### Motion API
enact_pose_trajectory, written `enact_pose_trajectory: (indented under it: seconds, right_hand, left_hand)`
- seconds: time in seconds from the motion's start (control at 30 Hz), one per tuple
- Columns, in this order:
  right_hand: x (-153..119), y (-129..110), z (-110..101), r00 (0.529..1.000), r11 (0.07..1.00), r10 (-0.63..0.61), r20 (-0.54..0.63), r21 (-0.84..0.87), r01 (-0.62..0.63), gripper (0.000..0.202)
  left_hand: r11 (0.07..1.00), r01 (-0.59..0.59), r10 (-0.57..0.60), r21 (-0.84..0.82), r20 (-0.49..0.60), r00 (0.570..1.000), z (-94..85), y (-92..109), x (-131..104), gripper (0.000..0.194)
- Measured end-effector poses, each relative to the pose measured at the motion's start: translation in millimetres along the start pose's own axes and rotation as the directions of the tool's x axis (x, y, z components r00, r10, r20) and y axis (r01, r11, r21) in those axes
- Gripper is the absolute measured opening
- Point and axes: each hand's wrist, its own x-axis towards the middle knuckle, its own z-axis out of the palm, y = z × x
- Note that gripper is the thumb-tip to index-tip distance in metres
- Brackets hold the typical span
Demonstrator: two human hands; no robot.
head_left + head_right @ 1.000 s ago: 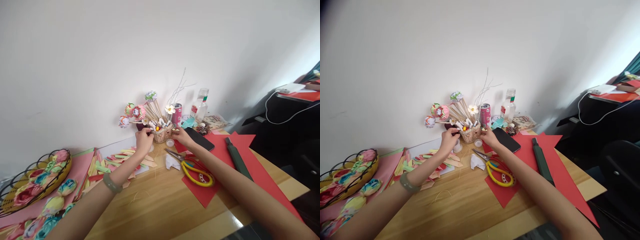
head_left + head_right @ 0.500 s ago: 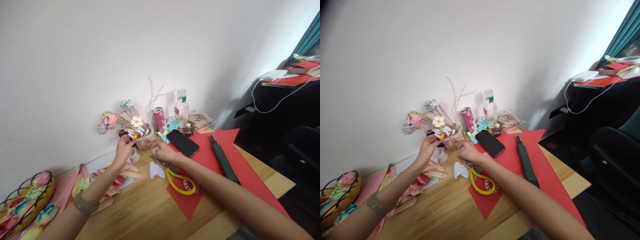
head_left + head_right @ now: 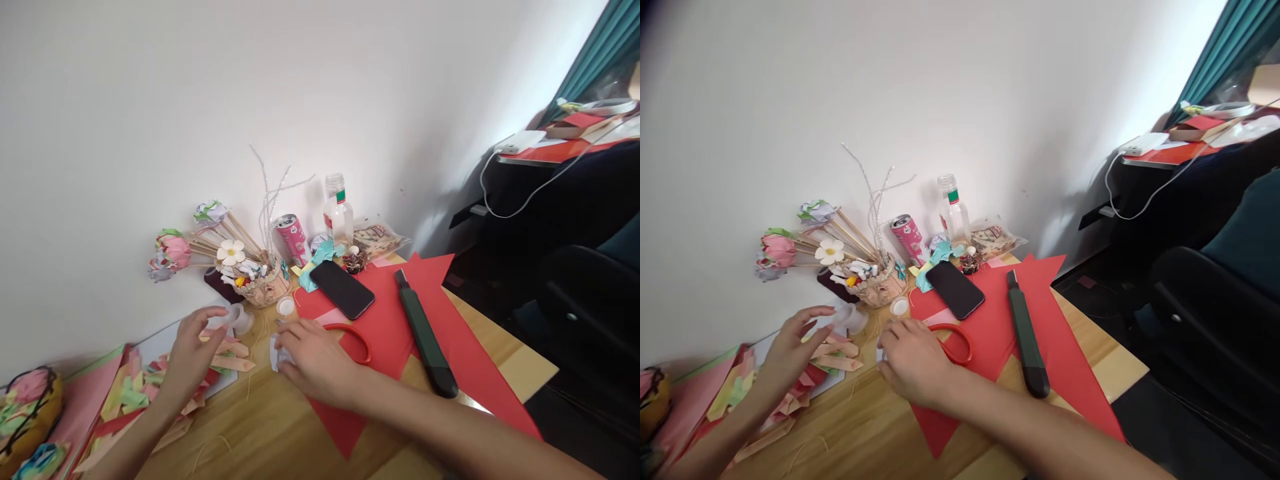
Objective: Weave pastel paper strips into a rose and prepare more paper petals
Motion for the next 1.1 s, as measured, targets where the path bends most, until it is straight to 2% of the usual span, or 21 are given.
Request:
enact_pose_trajectory:
  seconds: [0.1, 0.17, 0.37, 0.57, 0.67, 0.77, 0.83, 0.93, 1.1]
  right_hand:
    - [-5, 5, 9, 0.990, 0.983, -0.128, 0.067, -0.121, 0.135, 0.048]
    - [-7, 9, 15, 0.978, 0.961, -0.173, 0.113, -0.198, 0.193, 0.058]
    - [-5, 11, 19, 0.966, 0.938, -0.206, 0.156, -0.249, 0.240, 0.029]
    - [4, 18, 3, 0.939, 0.928, -0.228, 0.256, -0.236, 0.289, 0.034]
    - [10, 15, -5, 0.944, 0.928, -0.208, 0.256, -0.253, 0.273, 0.034]
    - [21, 2, -7, 0.954, 0.922, -0.197, 0.224, -0.289, 0.258, 0.030]
    - [32, -10, -1, 0.968, 0.921, -0.143, 0.209, -0.329, 0.207, 0.027]
    - [52, -28, 22, 0.979, 0.910, -0.038, 0.198, -0.397, 0.116, 0.026]
    - [80, -47, 61, 0.981, 0.876, 0.045, 0.189, -0.479, 0.052, 0.021]
  left_hand:
    - [0.992, -0.113, 0.107, 0.055, 0.095, 0.990, -4.5, 0, -23, 0.021]
    - [0.982, -0.176, 0.169, 0.063, 0.106, 0.980, -7.8, 1, -38, 0.018]
    - [0.935, -0.319, 0.286, 0.155, 0.199, 0.937, -16.6, -10, -72, 0.018]
    - [0.849, -0.377, 0.273, 0.370, 0.304, 0.913, -32.5, -30, -91, 0.027]
    - [0.813, -0.384, 0.227, 0.438, 0.370, 0.901, -43.0, -38, -101, 0.031]
    - [0.796, -0.424, 0.213, 0.431, 0.457, 0.864, -52.5, -44, -111, 0.033]
    - [0.795, -0.461, 0.238, 0.394, 0.497, 0.835, -58.4, -47, -116, 0.034]
    - [0.790, -0.509, 0.286, 0.342, 0.528, 0.800, -68.9, -52, -123, 0.037]
    - [0.788, -0.529, 0.318, 0.314, 0.529, 0.787, -96.9, -67, -130, 0.033]
